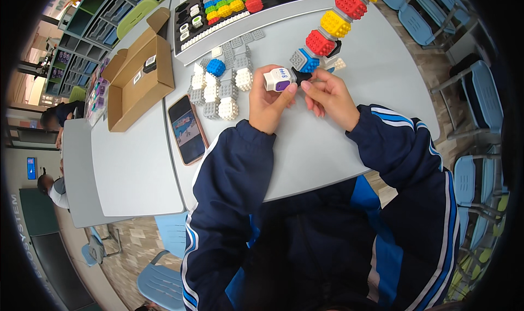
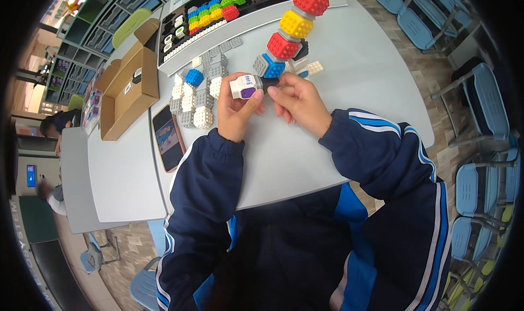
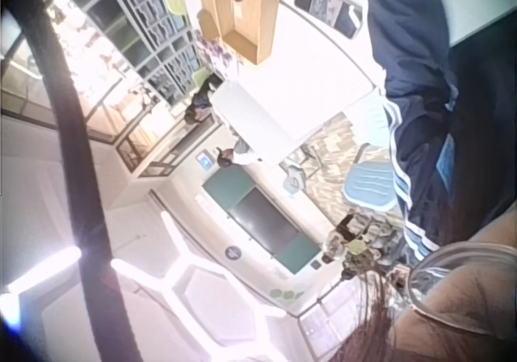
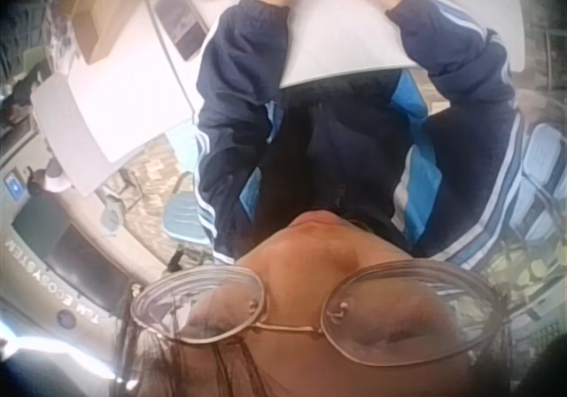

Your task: The person assembles a vertical tower using colorful interlocking blocks and white electronic modules. They repeatedly attach and detach modules to the tower, then place the completed structure on the table.

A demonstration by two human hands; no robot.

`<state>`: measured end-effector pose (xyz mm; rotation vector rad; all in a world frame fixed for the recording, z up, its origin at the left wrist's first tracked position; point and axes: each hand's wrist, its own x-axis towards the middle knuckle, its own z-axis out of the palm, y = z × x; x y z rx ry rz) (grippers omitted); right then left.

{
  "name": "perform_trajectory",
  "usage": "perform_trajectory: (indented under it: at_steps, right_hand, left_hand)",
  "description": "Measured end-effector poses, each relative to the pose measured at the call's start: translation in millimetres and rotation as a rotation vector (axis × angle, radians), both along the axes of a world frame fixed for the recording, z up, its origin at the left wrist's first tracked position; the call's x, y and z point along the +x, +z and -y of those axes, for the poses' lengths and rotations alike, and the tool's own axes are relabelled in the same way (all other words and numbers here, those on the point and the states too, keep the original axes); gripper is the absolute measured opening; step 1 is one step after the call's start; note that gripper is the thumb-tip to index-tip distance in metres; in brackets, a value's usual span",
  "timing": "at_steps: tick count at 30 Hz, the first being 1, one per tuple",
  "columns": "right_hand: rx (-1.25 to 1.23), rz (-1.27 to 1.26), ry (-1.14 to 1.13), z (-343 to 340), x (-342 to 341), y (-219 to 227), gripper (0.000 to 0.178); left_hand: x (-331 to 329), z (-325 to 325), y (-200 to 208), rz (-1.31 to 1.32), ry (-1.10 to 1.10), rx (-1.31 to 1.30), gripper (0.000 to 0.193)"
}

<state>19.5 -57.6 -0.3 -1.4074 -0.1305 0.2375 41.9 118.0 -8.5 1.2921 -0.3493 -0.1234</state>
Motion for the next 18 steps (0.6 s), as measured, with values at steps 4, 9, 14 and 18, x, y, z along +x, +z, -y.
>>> perform_trajectory:
  at_steps: [4, 9, 14, 18]
  right_hand:
    - [-0.014, -0.009, -0.004, 0.3, -0.4, -0.7, 0.019]
    - [-0.031, -0.006, 0.003, -1.4, 1.6, -1.2, 0.02]
    - [-0.081, -0.027, 0.034, 2.0, 3.8, -2.3, 0.02]
    - [-0.095, -0.041, 0.049, 1.1, 3.2, -2.1, 0.023]
  left_hand:
    - [-0.9, 0.4, -0.1, -0.007, 0.005, -0.005, 0.04]
    - [-1.1, -2.6, -3.3, -0.019, 0.013, 0.002, 0.04]
    - [-0.3, -3.5, -4.3, -0.037, 0.016, 0.026, 0.039]
    - [-0.8, -4.4, -4.0, -0.039, 0.022, 0.036, 0.039]
